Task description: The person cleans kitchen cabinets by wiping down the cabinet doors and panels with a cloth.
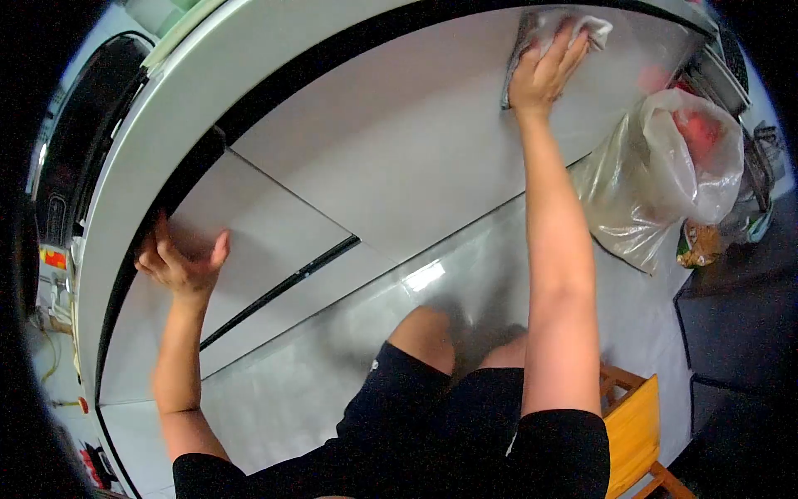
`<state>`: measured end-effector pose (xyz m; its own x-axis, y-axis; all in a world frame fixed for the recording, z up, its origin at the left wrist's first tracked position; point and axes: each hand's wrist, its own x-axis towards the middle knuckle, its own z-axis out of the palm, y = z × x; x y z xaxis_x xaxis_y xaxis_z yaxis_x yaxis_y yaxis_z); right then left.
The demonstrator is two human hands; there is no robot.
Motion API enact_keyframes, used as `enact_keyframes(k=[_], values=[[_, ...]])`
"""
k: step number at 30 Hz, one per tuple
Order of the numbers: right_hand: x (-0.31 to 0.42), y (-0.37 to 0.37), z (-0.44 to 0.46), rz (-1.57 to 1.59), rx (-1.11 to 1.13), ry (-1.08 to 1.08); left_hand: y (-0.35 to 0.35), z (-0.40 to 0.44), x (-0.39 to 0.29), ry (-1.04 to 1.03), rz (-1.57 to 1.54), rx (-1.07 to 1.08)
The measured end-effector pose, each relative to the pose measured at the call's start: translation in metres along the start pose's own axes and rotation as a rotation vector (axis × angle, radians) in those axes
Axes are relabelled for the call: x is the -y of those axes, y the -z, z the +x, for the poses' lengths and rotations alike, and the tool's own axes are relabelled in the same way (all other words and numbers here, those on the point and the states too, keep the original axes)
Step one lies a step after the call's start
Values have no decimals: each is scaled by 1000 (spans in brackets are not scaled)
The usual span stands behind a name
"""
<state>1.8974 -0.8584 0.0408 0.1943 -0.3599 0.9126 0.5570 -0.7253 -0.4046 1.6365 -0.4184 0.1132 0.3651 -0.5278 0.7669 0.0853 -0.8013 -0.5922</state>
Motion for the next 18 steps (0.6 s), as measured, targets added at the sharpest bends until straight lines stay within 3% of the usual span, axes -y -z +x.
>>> enact_keyframes(k=[2,5,6,7,8,10,12,14,18], values=[[13,-7,-13,5,-33,-153,-5,4,-3,17,-51,-87],[91,-7,-66,-24,57,22,-4,4,-2,11,-72,-68],[136,-7,-90,-116,187,-97,-5,1,0,10,-70,-69],[155,-16,-130,-75,149,124,-3,3,0,10,-80,-70],[194,-5,-146,105,236,143,-2,6,-1,11,-89,-70],[221,-4,-194,82,269,406,-1,7,-2,26,-101,-78],[210,-7,-198,206,337,421,-6,1,-1,47,-151,-112],[191,-8,-181,153,237,560,-3,2,-1,58,-192,-95],[126,-8,-154,24,153,556,0,2,-1,68,-280,-53]])
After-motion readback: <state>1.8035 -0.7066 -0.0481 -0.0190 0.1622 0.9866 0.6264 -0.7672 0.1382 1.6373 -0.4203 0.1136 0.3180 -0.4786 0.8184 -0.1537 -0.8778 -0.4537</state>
